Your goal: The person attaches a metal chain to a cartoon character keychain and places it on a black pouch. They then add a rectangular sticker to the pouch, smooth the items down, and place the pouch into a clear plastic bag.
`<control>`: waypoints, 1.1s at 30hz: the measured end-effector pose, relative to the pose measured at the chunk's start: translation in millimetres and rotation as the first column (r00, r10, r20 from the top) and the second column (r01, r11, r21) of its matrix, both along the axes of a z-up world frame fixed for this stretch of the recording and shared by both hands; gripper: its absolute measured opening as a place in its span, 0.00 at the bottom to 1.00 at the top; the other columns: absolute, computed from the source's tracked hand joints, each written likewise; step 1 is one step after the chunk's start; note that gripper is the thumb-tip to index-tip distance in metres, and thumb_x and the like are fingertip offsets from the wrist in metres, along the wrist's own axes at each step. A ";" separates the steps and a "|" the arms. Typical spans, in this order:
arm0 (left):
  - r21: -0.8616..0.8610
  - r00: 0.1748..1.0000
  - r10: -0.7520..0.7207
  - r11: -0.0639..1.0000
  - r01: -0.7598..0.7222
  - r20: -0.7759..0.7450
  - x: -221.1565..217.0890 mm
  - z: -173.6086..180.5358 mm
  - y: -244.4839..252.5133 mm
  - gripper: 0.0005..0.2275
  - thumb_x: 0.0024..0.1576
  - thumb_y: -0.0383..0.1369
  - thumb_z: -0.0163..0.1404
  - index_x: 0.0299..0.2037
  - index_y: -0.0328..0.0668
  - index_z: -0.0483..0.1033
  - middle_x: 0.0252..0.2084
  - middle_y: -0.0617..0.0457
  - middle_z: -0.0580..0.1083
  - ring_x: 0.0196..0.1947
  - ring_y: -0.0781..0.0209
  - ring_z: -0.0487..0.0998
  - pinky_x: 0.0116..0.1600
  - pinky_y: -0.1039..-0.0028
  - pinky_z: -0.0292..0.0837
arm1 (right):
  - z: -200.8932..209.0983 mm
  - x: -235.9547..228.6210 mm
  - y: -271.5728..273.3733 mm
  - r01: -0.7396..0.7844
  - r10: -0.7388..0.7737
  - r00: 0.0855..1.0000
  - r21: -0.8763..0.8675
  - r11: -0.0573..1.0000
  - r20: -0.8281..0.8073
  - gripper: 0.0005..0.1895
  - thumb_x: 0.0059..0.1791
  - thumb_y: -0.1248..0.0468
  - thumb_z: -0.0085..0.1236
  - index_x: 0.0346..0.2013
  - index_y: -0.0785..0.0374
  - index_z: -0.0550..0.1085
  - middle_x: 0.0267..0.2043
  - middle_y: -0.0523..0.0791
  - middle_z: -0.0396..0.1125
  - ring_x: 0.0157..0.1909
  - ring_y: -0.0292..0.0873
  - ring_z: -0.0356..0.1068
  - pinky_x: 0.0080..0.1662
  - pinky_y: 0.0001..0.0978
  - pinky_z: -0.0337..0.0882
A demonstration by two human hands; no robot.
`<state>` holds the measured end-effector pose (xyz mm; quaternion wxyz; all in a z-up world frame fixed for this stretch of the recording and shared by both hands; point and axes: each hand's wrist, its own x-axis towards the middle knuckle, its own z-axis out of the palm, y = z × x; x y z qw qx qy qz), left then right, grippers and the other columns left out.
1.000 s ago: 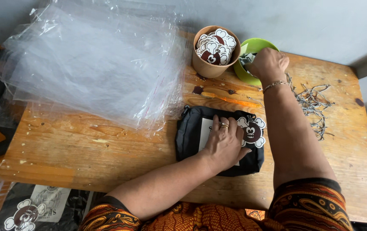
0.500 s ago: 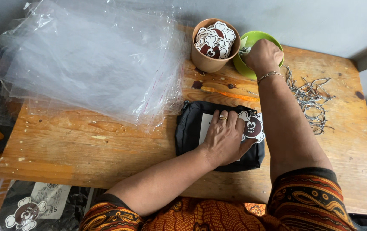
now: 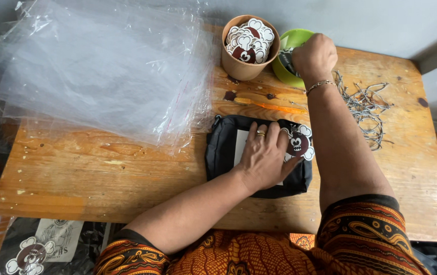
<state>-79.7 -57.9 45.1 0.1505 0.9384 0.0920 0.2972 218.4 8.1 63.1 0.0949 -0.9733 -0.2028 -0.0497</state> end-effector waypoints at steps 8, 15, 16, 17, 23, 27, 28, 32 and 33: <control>-0.028 0.999 0.013 1.000 -0.012 0.039 3.5 -2.8 5.0 0.22 0.61 0.52 0.38 0.42 0.38 0.71 0.51 0.37 0.67 0.31 0.43 0.74 0.55 0.50 0.66 | 34.8 -25.2 -35.2 0.012 0.191 0.931 0.546 0.838 -0.312 0.01 0.49 0.63 0.57 0.33 0.53 0.76 0.26 0.38 0.68 0.28 0.34 0.65 0.28 0.27 0.64; -0.088 0.978 0.043 0.996 -0.026 0.202 5.1 4.6 17.9 0.17 0.64 0.45 0.37 0.39 0.38 0.70 0.37 0.46 0.68 0.32 0.50 0.71 0.35 0.59 0.68 | 60.3 -85.1 -89.8 0.220 0.695 0.569 0.896 0.387 -0.440 0.05 0.55 0.69 0.53 0.34 0.64 0.72 0.30 0.49 0.73 0.29 0.39 0.75 0.26 0.21 0.70; -0.087 0.979 0.041 0.996 -0.024 0.199 6.6 2.5 20.0 0.17 0.64 0.45 0.37 0.39 0.38 0.70 0.37 0.46 0.68 0.32 0.50 0.71 0.35 0.59 0.68 | 55.2 -95.8 -99.6 0.224 0.695 0.569 0.895 0.385 -0.441 0.05 0.55 0.69 0.53 0.34 0.64 0.72 0.30 0.49 0.73 0.29 0.39 0.75 0.26 0.21 0.70; -0.117 0.972 0.052 0.993 -0.026 0.227 8.2 0.4 21.9 0.15 0.63 0.43 0.39 0.38 0.39 0.71 0.34 0.49 0.68 0.28 0.49 0.74 0.33 0.61 0.70 | 50.2 -106.4 -109.4 0.168 0.722 0.563 0.911 0.376 -0.401 0.04 0.55 0.70 0.52 0.35 0.67 0.71 0.30 0.50 0.72 0.30 0.39 0.75 0.26 0.21 0.73; -0.445 0.986 0.043 0.895 0.035 0.163 14.6 -9.8 35.7 0.18 0.67 0.46 0.30 0.35 0.45 0.67 0.27 0.53 0.67 0.23 0.49 0.77 0.29 0.66 0.73 | 35.0 -144.7 -151.8 0.029 0.793 0.484 0.912 0.409 -0.371 0.05 0.54 0.74 0.53 0.33 0.75 0.73 0.27 0.55 0.70 0.26 0.45 0.74 0.22 0.28 0.76; -0.614 0.983 -0.057 0.774 0.152 0.173 8.2 5.5 43.0 0.24 0.68 0.50 0.23 0.36 0.39 0.66 0.28 0.47 0.65 0.31 0.41 0.76 0.36 0.61 0.72 | 48.0 -153.7 -161.8 0.039 0.792 0.510 0.929 0.368 -0.335 0.04 0.51 0.76 0.57 0.32 0.74 0.73 0.25 0.55 0.70 0.23 0.43 0.74 0.22 0.26 0.75; -0.611 0.984 -0.052 0.778 0.148 0.172 8.3 7.1 42.3 0.24 0.68 0.50 0.23 0.36 0.39 0.66 0.28 0.47 0.65 0.31 0.41 0.76 0.36 0.61 0.72 | 47.2 -152.4 -163.5 0.038 0.796 0.506 0.930 0.365 -0.332 0.04 0.51 0.76 0.57 0.32 0.74 0.73 0.25 0.55 0.70 0.23 0.43 0.74 0.22 0.26 0.75; -0.673 0.947 -0.100 0.681 0.290 0.306 11.4 9.3 42.1 0.21 0.67 0.48 0.36 0.42 0.36 0.72 0.31 0.49 0.69 0.33 0.52 0.76 0.37 0.68 0.74 | 53.4 -153.9 -170.4 -0.074 0.793 0.474 0.880 0.468 -0.382 0.04 0.48 0.77 0.60 0.28 0.75 0.74 0.22 0.52 0.67 0.23 0.40 0.70 0.23 0.28 0.73; -0.741 0.928 -0.123 0.568 0.356 0.352 12.6 8.3 42.2 0.19 0.66 0.47 0.44 0.41 0.36 0.75 0.28 0.52 0.69 0.27 0.62 0.74 0.31 0.74 0.73 | 57.3 -155.9 -172.5 -0.141 0.789 0.454 0.840 0.523 -0.415 0.04 0.46 0.77 0.62 0.27 0.74 0.75 0.20 0.50 0.65 0.23 0.38 0.67 0.24 0.27 0.72</control>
